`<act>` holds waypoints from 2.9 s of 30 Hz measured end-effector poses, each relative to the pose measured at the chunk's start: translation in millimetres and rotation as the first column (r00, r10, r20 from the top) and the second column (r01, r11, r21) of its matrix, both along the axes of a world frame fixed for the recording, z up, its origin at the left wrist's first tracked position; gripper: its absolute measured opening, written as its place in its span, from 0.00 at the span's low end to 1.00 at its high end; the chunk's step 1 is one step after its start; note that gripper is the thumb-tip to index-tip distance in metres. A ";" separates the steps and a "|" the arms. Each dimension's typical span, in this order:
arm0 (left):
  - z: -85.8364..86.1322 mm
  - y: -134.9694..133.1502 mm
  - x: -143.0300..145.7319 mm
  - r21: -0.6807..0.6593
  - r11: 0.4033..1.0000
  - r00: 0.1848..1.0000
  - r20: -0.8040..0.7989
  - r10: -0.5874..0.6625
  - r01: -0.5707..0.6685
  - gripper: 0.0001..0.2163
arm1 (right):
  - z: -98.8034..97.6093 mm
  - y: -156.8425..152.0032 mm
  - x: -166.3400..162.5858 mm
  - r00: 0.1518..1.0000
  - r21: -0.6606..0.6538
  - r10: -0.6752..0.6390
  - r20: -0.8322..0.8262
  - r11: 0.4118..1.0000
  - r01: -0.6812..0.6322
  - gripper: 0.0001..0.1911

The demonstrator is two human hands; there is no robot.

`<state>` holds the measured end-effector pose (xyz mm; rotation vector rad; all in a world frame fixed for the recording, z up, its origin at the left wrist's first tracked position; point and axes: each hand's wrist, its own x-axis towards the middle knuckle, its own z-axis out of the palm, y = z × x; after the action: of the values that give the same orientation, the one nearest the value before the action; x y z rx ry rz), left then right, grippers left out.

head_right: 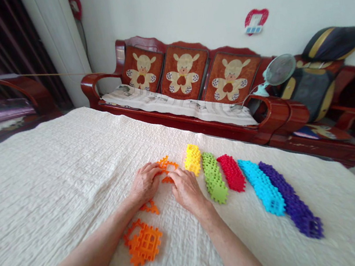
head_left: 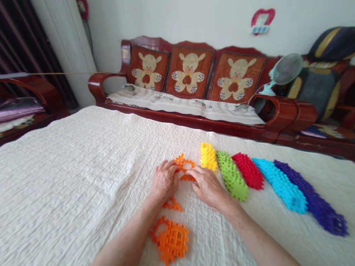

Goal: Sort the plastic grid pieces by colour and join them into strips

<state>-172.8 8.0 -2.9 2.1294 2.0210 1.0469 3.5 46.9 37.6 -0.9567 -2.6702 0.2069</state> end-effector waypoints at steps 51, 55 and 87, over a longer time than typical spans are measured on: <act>0.8 7.0 -8.6 0.051 0.995 0.955 0.289 0.072 -0.090 0.14 | -1.3 -9.6 48.8 1.000 -0.290 0.001 0.023 0.957 0.006 0.25; 1.6 6.9 -8.6 0.053 0.995 0.961 0.268 0.073 -0.090 0.14 | 0.3 -9.1 51.9 0.999 -0.294 -0.009 0.039 0.956 0.020 0.27; -2.1 7.7 -8.2 0.093 0.995 0.971 0.239 0.024 -0.048 0.14 | -13.4 -34.2 10.8 0.894 -0.062 -0.081 -0.440 0.996 0.060 0.05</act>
<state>-181.0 15.6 -5.0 1.9057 1.9406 1.3605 14.3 12.7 24.2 -0.8921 -2.2170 0.4195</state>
